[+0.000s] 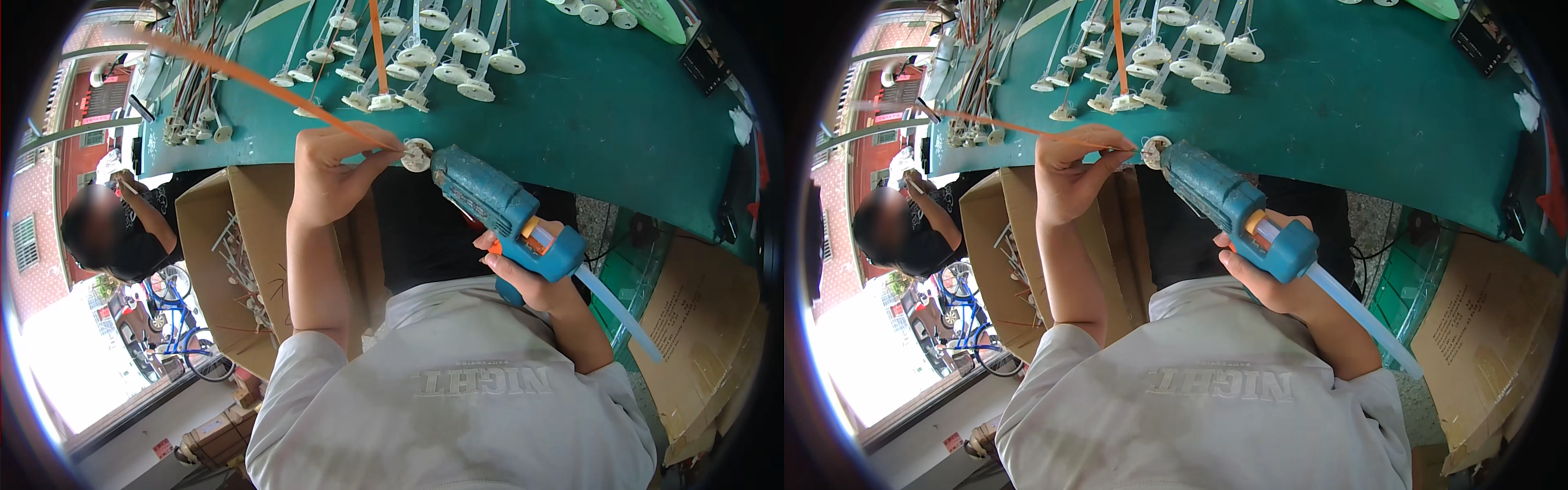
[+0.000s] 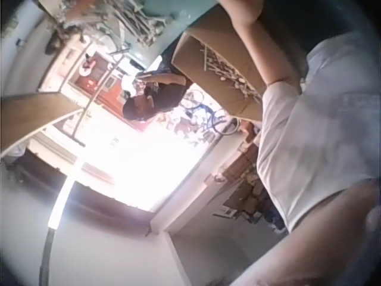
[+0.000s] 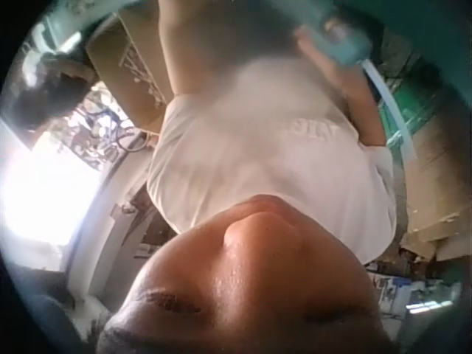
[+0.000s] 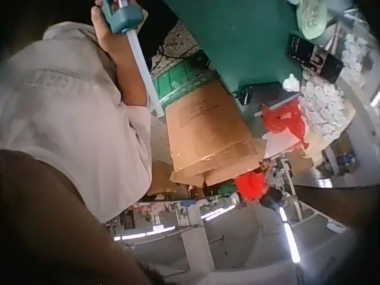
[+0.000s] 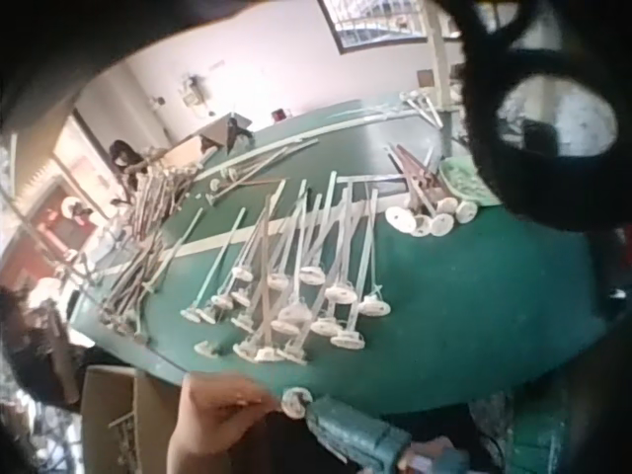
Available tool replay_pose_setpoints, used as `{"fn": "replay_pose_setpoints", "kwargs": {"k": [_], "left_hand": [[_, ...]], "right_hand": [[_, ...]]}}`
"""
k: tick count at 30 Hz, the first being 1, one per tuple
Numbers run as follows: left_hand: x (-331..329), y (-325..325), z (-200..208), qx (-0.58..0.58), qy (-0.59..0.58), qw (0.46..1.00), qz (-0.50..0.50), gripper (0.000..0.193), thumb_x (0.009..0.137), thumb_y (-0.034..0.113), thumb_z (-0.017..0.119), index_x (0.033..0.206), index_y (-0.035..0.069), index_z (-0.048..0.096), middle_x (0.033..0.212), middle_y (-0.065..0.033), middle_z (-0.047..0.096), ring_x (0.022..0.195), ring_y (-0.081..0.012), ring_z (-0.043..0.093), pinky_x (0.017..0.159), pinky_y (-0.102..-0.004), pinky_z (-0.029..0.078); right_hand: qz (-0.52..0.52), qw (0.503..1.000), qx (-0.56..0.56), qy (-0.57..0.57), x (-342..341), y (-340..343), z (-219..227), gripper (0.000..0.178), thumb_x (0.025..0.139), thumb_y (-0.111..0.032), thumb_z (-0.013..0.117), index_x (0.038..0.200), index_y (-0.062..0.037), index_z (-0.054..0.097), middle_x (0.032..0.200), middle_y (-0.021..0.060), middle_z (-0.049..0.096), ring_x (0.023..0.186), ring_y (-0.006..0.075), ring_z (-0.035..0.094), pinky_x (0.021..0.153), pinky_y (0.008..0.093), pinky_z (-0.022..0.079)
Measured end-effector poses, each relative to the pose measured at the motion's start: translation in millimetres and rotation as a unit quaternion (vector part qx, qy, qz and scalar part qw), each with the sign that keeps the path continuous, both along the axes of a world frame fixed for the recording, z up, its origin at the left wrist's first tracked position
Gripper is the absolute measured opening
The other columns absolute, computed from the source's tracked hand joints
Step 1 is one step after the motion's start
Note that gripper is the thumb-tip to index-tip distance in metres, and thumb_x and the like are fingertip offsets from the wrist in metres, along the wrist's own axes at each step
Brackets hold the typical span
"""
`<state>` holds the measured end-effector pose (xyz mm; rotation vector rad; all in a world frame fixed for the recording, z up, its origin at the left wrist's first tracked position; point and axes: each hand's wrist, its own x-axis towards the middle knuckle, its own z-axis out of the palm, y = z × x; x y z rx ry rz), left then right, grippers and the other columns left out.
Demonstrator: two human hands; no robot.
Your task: The recorder is using a hot glue gun to attach small plastic base components to white plastic stems on an assembly line.
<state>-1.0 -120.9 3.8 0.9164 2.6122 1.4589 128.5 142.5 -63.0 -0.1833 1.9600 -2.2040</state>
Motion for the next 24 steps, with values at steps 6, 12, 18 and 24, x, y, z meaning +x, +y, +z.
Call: {"fn": "replay_pose_setpoints", "kwargs": {"k": [6, 12, 18, 24], "left_hand": [[-1, -4, -1, -0.013, 0.051, 0.999, -0.012, 0.02, 0.073, -0.019, 0.071, 0.087, -0.005, 0.073, 0.082, -0.0121, 0.073, 0.079, -0.0222, 0.07, 0.068, -0.029, 0.057], [-2, -7, -4, -0.011, 0.118, 0.991, -0.06, 0.017, 0.07, -0.006, 0.077, 0.086, 0.0, 0.073, 0.079, -0.0109, 0.072, 0.076, -0.0278, 0.071, 0.065, -0.0326, 0.057], [-3, -6, -5, -0.008, 0.119, 0.991, -0.068, 0.017, 0.071, -0.006, 0.076, 0.086, 0.0, 0.073, 0.079, -0.0109, 0.072, 0.077, -0.0276, 0.071, 0.065, -0.0325, 0.057], [4, -5, -13, 0.037, 0.068, 0.997, -0.014, 0.018, 0.075, -0.015, 0.072, 0.09, -0.004, 0.073, 0.083, -0.0124, 0.073, 0.076, -0.0231, 0.071, 0.066, -0.029, 0.056]], "right_hand": [[0.008, 0.995, -0.073, -0.073, 1, -1, 1, 0.011, 0.083, -0.005, 0.071, 0.093, 0.0005, 0.07, 0.082, 0.0079, 0.072, 0.075, 0.0141, 0.069, 0.071, 0.029, 0.055], [0.018, 0.987, -0.093, -0.132, -4, 0, 6, 0.007, 0.083, -0.003, 0.068, 0.089, 0.0012, 0.066, 0.08, 0.0083, 0.069, 0.075, 0.0149, 0.067, 0.068, 0.0302, 0.054], [0.032, 0.986, -0.107, -0.126, -6, 2, 4, 0.005, 0.083, -0.002, 0.069, 0.086, 0.0006, 0.065, 0.08, 0.0089, 0.069, 0.076, 0.0153, 0.067, 0.068, 0.0302, 0.055], [0.023, 0.999, 0.004, -0.038, -6, 3, 11, 0.01, 0.081, -0.004, 0.073, 0.087, 0.0004, 0.067, 0.079, 0.0072, 0.069, 0.071, 0.014, 0.067, 0.065, 0.0281, 0.053]]}}
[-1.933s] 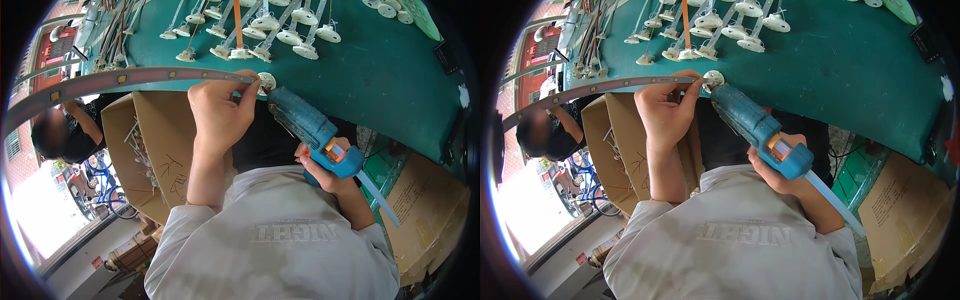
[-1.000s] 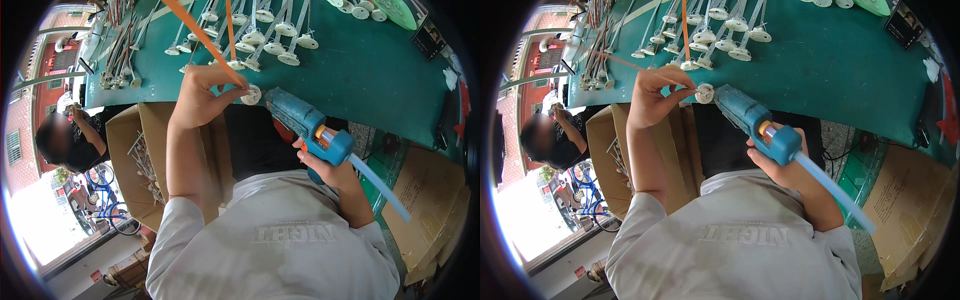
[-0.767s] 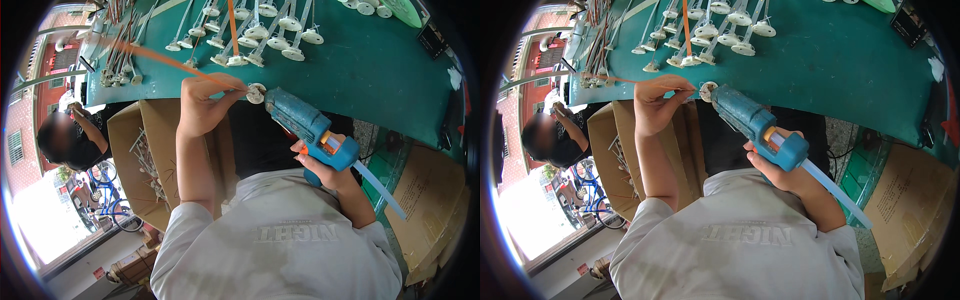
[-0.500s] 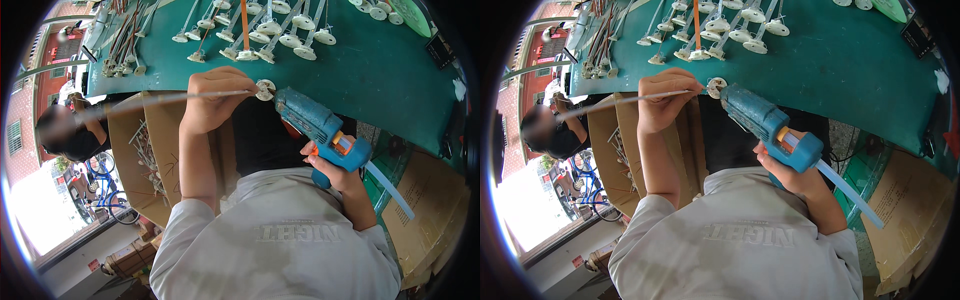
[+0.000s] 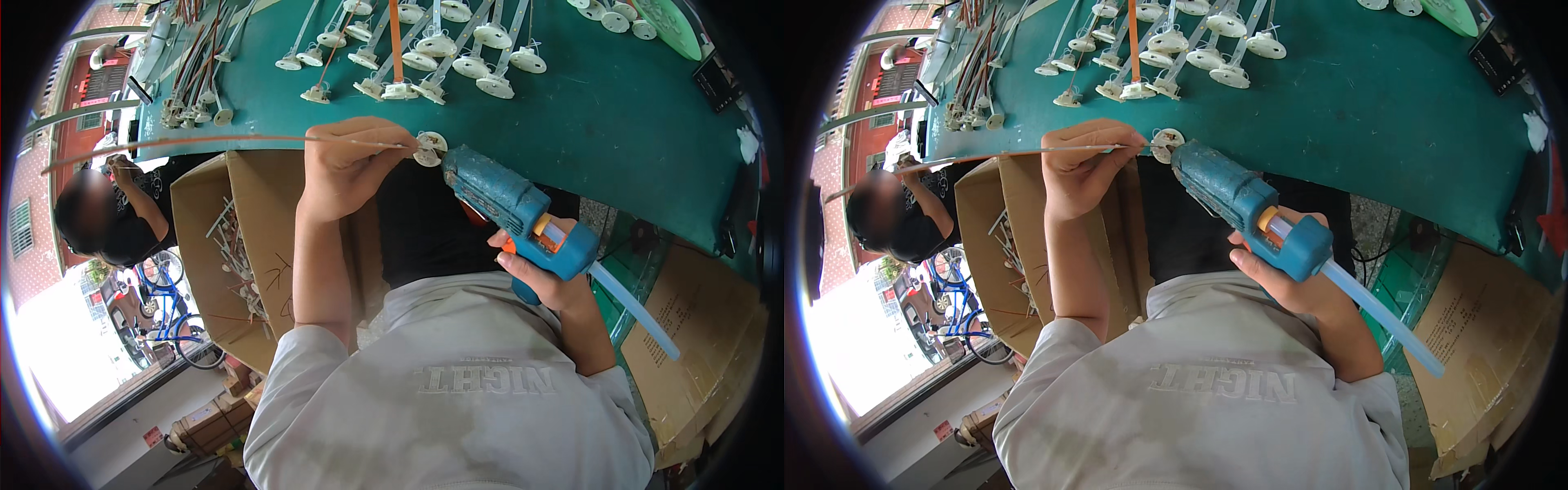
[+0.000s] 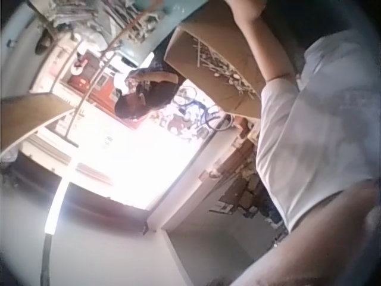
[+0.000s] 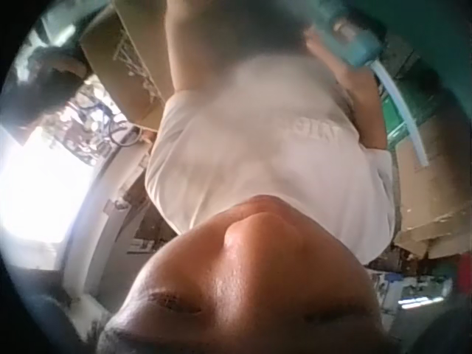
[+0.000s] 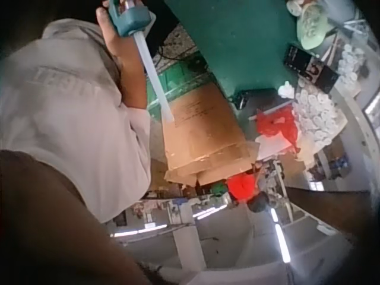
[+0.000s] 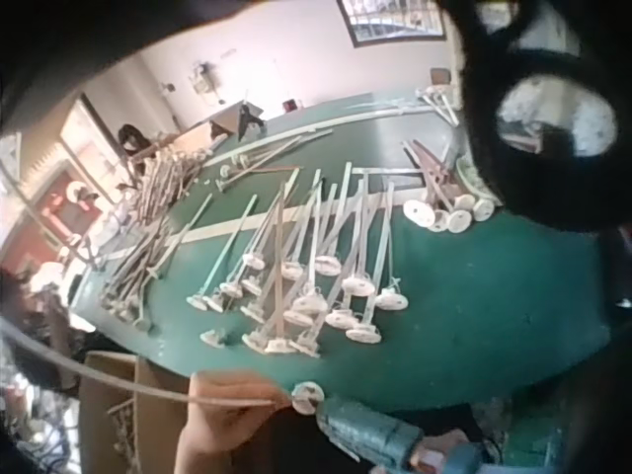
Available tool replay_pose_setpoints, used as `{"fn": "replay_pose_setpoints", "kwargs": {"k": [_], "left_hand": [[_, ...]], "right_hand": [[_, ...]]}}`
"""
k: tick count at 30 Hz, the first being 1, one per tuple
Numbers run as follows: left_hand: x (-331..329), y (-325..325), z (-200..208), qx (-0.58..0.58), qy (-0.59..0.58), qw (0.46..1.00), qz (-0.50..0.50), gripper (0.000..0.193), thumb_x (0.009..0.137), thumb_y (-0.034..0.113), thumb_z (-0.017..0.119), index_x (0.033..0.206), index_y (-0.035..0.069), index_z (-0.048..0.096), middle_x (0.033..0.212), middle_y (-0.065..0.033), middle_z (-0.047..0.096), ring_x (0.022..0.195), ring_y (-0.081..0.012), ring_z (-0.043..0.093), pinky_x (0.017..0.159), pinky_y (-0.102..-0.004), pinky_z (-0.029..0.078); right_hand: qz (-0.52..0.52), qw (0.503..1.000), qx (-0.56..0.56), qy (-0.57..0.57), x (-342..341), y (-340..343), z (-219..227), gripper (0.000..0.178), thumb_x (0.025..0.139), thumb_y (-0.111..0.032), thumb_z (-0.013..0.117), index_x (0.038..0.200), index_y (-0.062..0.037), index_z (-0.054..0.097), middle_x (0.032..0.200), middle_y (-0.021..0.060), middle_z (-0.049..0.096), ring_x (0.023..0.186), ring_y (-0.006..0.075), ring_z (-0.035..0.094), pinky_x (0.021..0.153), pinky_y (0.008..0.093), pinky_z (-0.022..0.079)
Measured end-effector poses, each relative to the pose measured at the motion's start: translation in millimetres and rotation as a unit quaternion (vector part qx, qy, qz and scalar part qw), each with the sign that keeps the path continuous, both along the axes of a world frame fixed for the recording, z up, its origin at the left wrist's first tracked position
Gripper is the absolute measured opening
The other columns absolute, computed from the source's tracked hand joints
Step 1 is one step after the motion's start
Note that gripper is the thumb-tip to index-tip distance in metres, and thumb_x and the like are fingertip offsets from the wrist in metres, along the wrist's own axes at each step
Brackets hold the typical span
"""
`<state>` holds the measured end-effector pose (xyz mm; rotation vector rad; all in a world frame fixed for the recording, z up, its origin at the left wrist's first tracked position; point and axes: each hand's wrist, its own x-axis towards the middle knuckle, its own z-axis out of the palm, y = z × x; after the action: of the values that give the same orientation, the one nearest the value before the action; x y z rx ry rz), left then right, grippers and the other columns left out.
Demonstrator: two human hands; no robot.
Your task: The recorder is using a hot glue gun to attach small plastic base components to white plastic stems on an assembly line.
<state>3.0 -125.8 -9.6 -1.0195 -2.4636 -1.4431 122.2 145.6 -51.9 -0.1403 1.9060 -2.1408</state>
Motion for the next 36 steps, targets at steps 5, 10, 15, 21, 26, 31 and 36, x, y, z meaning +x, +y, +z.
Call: {"fn": "replay_pose_setpoints", "kwargs": {"k": [5, 10, 15, 21, 26, 31, 36], "left_hand": [[11, 5, -3, -0.033, 0.009, 0.996, 0.086, 0.019, 0.079, -0.017, 0.071, 0.096, -0.008, 0.072, 0.085, -0.0124, 0.073, 0.077, -0.0163, 0.07, 0.068, -0.0256, 0.055], [23, 15, -13, 0.034, -0.008, 0.977, 0.212, 0.013, 0.083, -0.01, 0.075, 0.096, -0.006, 0.074, 0.083, -0.0067, 0.074, 0.076, -0.0079, 0.067, 0.066, -0.0197, 0.051], [33, 37, -8, 0.025, 0.024, 0.957, 0.288, 0.011, 0.083, -0.006, 0.077, 0.094, -0.005, 0.074, 0.078, -0.0047, 0.073, 0.069, -0.0063, 0.066, 0.062, -0.0186, 0.051], [27, 51, -6, 0.014, 0.046, 0.947, 0.318, 0.014, 0.075, -0.006, 0.076, 0.088, 0.0, 0.074, 0.072, -0.0097, 0.072, 0.065, -0.0166, 0.074, 0.058, -0.0239, 0.054], [23, 53, 4, -0.034, 0.058, 0.952, 0.299, 0.013, 0.075, -0.004, 0.076, 0.087, 0.002, 0.073, 0.073, -0.0097, 0.073, 0.066, -0.0185, 0.074, 0.058, -0.0246, 0.055], [22, 50, 2, -0.03, 0.039, 0.954, 0.294, 0.013, 0.074, -0.004, 0.076, 0.086, 0.001, 0.073, 0.073, -0.0102, 0.073, 0.067, -0.019, 0.074, 0.06, -0.0254, 0.056], [20, 48, 6, -0.053, 0.029, 0.956, 0.287, 0.015, 0.078, -0.006, 0.077, 0.093, -0.003, 0.075, 0.076, -0.0079, 0.076, 0.074, -0.0123, 0.074, 0.064, -0.0211, 0.056]], "right_hand": [[-0.021, 0.987, 0.101, 0.119, -2, -4, -4, 0.017, 0.078, -0.008, 0.077, 0.088, -0.0016, 0.065, 0.069, 0.007, 0.065, 0.057, 0.0185, 0.064, 0.055, 0.0285, 0.05], [-0.031, 0.965, 0.162, 0.204, 1, -6, -16, 0.02, 0.073, -0.009, 0.079, 0.086, -0.0026, 0.064, 0.066, 0.0085, 0.063, 0.054, 0.0258, 0.064, 0.052, 0.0323, 0.05], [0.001, 0.964, 0.18, 0.194, 6, -12, -4, 0.016, 0.073, -0.006, 0.075, 0.081, -0.0008, 0.062, 0.068, 0.0093, 0.064, 0.052, 0.0249, 0.063, 0.05, 0.0326, 0.048], [-0.064, 0.956, 0.153, 0.242, 4, -14, -7, 0.015, 0.072, -0.005, 0.073, 0.085, -0.0035, 0.065, 0.066, 0.0057, 0.061, 0.049, 0.0229, 0.059, 0.049, 0.0297, 0.048], [-0.076, 0.958, 0.142, 0.239, -4, -22, -15, 0.015, 0.071, -0.005, 0.071, 0.085, -0.0036, 0.065, 0.066, 0.0056, 0.062, 0.049, 0.0226, 0.059, 0.049, 0.0297, 0.048], [-0.077, 0.954, 0.154, 0.244, -7, -25, -16, 0.014, 0.07, -0.005, 0.07, 0.084, -0.0039, 0.065, 0.067, 0.0057, 0.062, 0.05, 0.0227, 0.059, 0.049, 0.0297, 0.049], [-0.05, 0.953, 0.172, 0.243, -6, -22, -14, 0.015, 0.07, -0.006, 0.071, 0.083, -0.0039, 0.066, 0.065, 0.0055, 0.064, 0.05, 0.0225, 0.062, 0.049, 0.0288, 0.05]]}}
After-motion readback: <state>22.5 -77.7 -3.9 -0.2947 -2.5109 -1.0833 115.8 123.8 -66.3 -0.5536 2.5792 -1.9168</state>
